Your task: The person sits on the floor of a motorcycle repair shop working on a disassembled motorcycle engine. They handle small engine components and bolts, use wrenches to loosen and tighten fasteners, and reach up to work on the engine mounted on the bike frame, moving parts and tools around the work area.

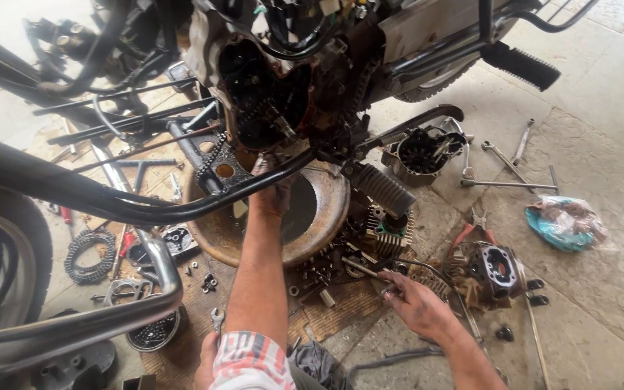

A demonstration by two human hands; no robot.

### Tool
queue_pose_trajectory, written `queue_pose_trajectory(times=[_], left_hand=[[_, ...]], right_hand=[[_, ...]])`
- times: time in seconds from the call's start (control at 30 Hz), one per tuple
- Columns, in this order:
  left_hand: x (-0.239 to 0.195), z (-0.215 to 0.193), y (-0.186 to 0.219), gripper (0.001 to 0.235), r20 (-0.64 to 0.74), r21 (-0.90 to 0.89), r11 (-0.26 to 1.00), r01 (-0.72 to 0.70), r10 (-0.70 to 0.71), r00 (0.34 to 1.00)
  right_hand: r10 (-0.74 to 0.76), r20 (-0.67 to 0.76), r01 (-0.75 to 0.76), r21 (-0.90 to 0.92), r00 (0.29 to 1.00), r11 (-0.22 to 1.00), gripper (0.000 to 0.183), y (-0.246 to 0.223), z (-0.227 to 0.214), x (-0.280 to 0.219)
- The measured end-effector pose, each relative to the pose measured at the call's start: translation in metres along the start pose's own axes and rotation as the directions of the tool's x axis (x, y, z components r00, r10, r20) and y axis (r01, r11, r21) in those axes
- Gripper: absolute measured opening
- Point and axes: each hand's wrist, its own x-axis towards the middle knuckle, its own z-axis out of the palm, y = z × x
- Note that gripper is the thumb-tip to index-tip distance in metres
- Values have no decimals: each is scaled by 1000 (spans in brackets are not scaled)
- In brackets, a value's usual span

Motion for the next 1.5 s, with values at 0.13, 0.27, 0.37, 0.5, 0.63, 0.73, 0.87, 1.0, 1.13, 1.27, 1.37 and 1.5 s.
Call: queue_pose_trajectory(times=[0.13, 0.27, 0.37, 0.5, 0.63, 0.73, 0.87, 1.0, 1.13, 1.27, 1.37, 1.5], left_hand=[[-40, 43, 13, 25, -195, -97, 974, -207, 185, 963], [-102, 122, 17, 29, -601, 8, 939, -343, 279, 749], [-140, 81, -12, 32, -624, -4, 962, -274, 212, 752], [-205, 95, -45, 35, -684, 76, 991, -108, 131, 718], [-225, 43, -77, 32, -734, -19, 998, -55, 24, 679], [-214, 30, -77, 27, -787, -35, 993, -110, 40, 615], [-192, 76, -57, 47, -836, -34, 973, -228, 97, 541], [-158, 37, -48, 49, -861, -32, 954, -299, 126, 493], [-153, 44, -26, 51, -815, 48, 959, -278, 198, 544], [-145, 24, 3, 51, -808, 71, 950, -303, 233, 541], [-132, -22, 20, 55, -819, 196, 958, -208, 276, 502], [-118, -18, 47, 45, -733, 196, 934, -297, 341, 588]], right_hand=[[-32, -33, 32, -5, 999, 999, 49, 10, 1, 3], [-43, -50, 39, -72, 998, 997, 46, 0, -2, -1], [43, -2, -43, -43, 999, 998, 47, -5, -5, -8], [61, -8, -61, -42, 998, 997, 49, 8, -6, -10], [-62, -79, 55, -91, 995, 994, 48, 27, -4, -9], [-115, -97, 103, -127, 989, 987, 49, 32, -1, -6], [-113, -97, 100, -130, 989, 986, 52, 22, -6, -12], [-73, -65, 64, -130, 995, 989, 51, 23, -7, -10], [-157, -118, 142, -125, 981, 982, 51, 25, -4, -8], [-123, -79, 110, -155, 989, 982, 50, 18, -6, -11], [-56, -57, 48, -133, 997, 990, 50, 18, -7, -8], [-65, -38, 57, -183, 997, 982, 51, 8, -8, -12]])
